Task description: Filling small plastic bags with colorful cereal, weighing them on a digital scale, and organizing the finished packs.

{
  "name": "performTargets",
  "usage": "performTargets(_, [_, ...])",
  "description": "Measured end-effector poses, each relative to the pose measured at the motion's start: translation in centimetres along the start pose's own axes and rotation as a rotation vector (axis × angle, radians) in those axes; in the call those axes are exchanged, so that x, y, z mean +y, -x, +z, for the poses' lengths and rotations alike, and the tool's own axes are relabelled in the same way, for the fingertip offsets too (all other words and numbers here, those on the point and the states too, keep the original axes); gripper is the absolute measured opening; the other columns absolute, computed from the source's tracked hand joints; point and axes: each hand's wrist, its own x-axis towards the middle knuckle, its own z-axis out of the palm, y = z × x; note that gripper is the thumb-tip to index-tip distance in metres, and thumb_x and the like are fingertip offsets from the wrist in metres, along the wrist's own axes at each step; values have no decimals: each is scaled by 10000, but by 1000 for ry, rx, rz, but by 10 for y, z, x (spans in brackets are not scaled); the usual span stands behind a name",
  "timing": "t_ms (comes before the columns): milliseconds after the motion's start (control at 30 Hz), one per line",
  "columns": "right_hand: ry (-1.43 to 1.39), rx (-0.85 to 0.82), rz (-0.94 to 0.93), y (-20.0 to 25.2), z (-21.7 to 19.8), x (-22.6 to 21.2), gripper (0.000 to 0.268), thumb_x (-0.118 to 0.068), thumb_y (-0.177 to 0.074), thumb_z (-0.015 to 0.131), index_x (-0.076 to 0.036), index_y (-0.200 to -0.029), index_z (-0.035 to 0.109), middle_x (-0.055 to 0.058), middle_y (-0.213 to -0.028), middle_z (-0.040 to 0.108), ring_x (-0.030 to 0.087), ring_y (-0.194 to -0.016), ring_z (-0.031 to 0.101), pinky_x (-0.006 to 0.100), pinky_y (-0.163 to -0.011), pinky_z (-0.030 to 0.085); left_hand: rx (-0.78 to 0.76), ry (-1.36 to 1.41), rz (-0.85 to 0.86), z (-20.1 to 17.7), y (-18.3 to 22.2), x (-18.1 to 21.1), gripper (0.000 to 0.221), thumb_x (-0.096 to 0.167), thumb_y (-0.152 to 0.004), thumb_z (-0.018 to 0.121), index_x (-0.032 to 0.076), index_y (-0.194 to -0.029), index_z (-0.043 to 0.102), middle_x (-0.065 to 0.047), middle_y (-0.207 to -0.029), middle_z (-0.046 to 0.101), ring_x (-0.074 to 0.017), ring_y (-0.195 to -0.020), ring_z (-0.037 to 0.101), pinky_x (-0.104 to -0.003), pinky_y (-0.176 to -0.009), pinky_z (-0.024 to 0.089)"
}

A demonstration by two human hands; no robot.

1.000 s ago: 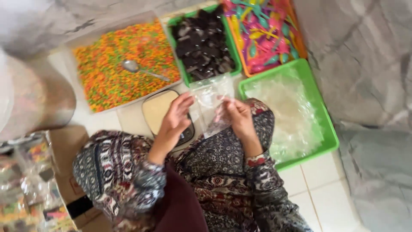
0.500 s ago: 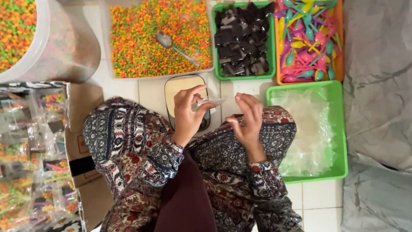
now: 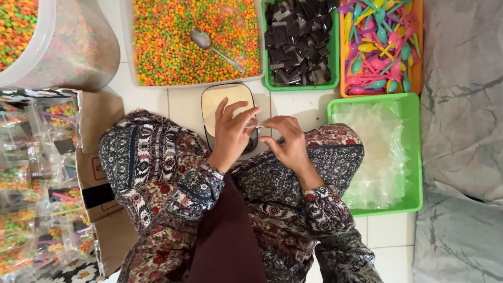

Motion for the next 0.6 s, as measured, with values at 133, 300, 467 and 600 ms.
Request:
performTargets(133, [-48,-51,4,-5,-3,-10,363,-255,-876,813,-36,-1147,710,146,-1046,745,397,-1108,659,509,-970,481,-76,31,0,1,10,-11,416,89,-814,847,175,-1207,740,-19,-735,751,-209,-1081,692,-534,-1105,419])
performTargets(300, [29,-166,-60,-2,3,-12,419,-430,-883,800,-77,-1091,712,170,-1149,753,399,-1214,645,510,-985,460,-471,-65,-1,-20,-4,-2,778,-81,-644,828,85,-1377,627,-137,-1428,519,-338,-1208,607,-513,-925,572])
performTargets(467, [60,-231,-110,-1,5,-26,431,-500,-914,729,-101,-1076,719,158,-1212,739,362,-1246,621,491,-1011,445,-646,-64,25,-14,6,-13,1206,25,-586,889,187,-1624,296,-148,-1384,564,-349,-1344,526,-621,-1130,358])
performTargets(600, [140,-254,-181,3,6,-24,482,-576,-936,662,-123,-1094,709,129,-1258,725,313,-1230,645,474,-1033,444,-724,-29,17,-14,5,-17,1214,22,-556,899,191,-1611,323,-150,-1266,605,-348,-1249,593,-631,-1095,405])
